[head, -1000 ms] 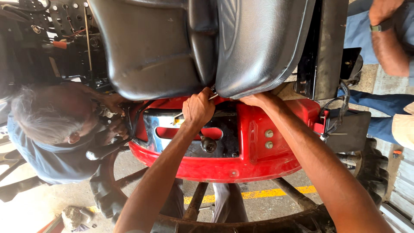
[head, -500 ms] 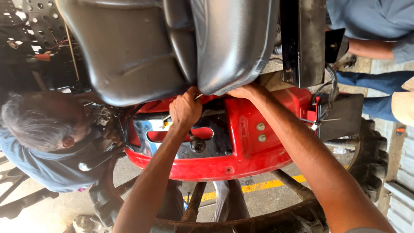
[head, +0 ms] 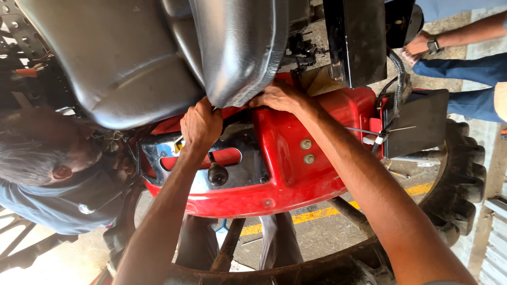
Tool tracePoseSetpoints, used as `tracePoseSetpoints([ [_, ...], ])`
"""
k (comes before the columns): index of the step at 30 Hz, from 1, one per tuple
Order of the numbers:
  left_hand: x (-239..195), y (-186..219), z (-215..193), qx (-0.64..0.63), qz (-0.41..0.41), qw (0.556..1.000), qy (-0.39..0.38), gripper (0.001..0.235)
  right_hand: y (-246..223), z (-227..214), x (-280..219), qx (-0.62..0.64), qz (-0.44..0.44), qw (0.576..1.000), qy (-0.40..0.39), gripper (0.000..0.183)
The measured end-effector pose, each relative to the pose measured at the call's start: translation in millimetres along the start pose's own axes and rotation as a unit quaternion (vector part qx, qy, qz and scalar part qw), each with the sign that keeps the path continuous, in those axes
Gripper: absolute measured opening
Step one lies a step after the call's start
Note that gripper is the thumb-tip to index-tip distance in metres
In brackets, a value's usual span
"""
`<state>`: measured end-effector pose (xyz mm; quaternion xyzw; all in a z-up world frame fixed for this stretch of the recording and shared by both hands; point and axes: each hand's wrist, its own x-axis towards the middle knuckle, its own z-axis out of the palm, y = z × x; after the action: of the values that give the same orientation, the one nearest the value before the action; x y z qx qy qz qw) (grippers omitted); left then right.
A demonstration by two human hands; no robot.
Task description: The person works on the rear body of a red tractor, using a wrench to tighten bolts on a metal panel and adjusting a lever.
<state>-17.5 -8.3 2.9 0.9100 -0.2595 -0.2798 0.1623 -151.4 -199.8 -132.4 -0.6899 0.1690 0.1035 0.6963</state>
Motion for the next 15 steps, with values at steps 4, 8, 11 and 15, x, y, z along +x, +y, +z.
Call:
tracePoseSetpoints([
  [4, 0, 1, -1, 0.009, -0.009, 1.000, 0.003, 0.026, -16, 4, -2, 0.049, -0.013, 0.999, 0.001, 0.039],
  [8, -2, -1, -1, 0.009, 0.000, 1.000, 0.022, 0.027, -18, 5, -1, 0.040, -0.066, 0.997, -0.005, 0.040],
  [11, -3, -4, 2, 0.005, 0.005, 0.999, 0.032, 0.026, -12, 5, 1, -0.044, -0.117, 0.992, 0.010, 0.040],
  [15, -1, -5, 7, 0.009, 0.005, 0.999, 0.038, 0.024, -5, 4, 9, 0.282, -0.027, 0.957, -0.070, 0.025],
])
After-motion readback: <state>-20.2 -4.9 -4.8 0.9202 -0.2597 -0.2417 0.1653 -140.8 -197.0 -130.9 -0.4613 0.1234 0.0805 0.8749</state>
